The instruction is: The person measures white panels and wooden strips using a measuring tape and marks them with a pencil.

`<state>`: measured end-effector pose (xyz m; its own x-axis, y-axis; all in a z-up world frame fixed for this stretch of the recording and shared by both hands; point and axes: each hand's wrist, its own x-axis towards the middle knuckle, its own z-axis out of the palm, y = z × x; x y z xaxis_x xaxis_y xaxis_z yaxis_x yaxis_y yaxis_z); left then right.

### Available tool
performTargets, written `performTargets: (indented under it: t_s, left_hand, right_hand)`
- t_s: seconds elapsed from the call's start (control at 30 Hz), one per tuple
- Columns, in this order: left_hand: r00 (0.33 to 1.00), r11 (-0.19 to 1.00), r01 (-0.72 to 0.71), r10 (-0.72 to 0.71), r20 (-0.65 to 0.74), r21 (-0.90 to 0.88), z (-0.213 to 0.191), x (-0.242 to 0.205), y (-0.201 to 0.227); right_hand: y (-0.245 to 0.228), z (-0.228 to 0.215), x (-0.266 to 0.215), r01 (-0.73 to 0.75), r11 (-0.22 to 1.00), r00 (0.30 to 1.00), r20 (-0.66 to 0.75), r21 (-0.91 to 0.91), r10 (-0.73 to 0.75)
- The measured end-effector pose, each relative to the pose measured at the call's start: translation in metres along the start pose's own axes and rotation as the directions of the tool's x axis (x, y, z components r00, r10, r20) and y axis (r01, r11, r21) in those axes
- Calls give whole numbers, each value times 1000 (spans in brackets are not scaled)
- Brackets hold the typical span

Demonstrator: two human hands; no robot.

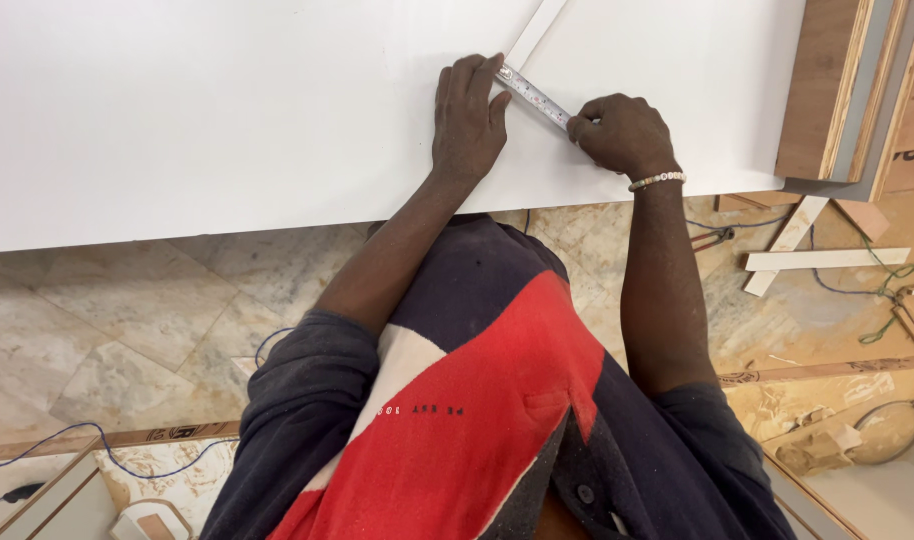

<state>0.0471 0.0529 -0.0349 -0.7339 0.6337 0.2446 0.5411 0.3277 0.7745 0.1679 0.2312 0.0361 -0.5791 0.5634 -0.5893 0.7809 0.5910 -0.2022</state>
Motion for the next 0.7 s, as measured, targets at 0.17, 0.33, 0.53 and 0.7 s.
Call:
performTargets:
  t_s: [0.17,0.33,0.53,0.7]
  left_hand:
    - [1000,999,-16,15,11,28,-1,0,0]
    - [1000,999,-24,24,1,42,-1,0,1]
    - [1000,998,-28,28,-10,53,2,-1,0]
    - [1000,998,-29,29,1,54,4,-1,-2]
  right_hand:
    - [4,5,4,-16,999,1000,-23,-51,15]
    - [1,4,0,-23,995,999,-28,-98,20]
    - [-6,-3,0,-25,990,999,17,-141,28]
    - [-11,-8,-3,-74,991,993,86,-114,84]
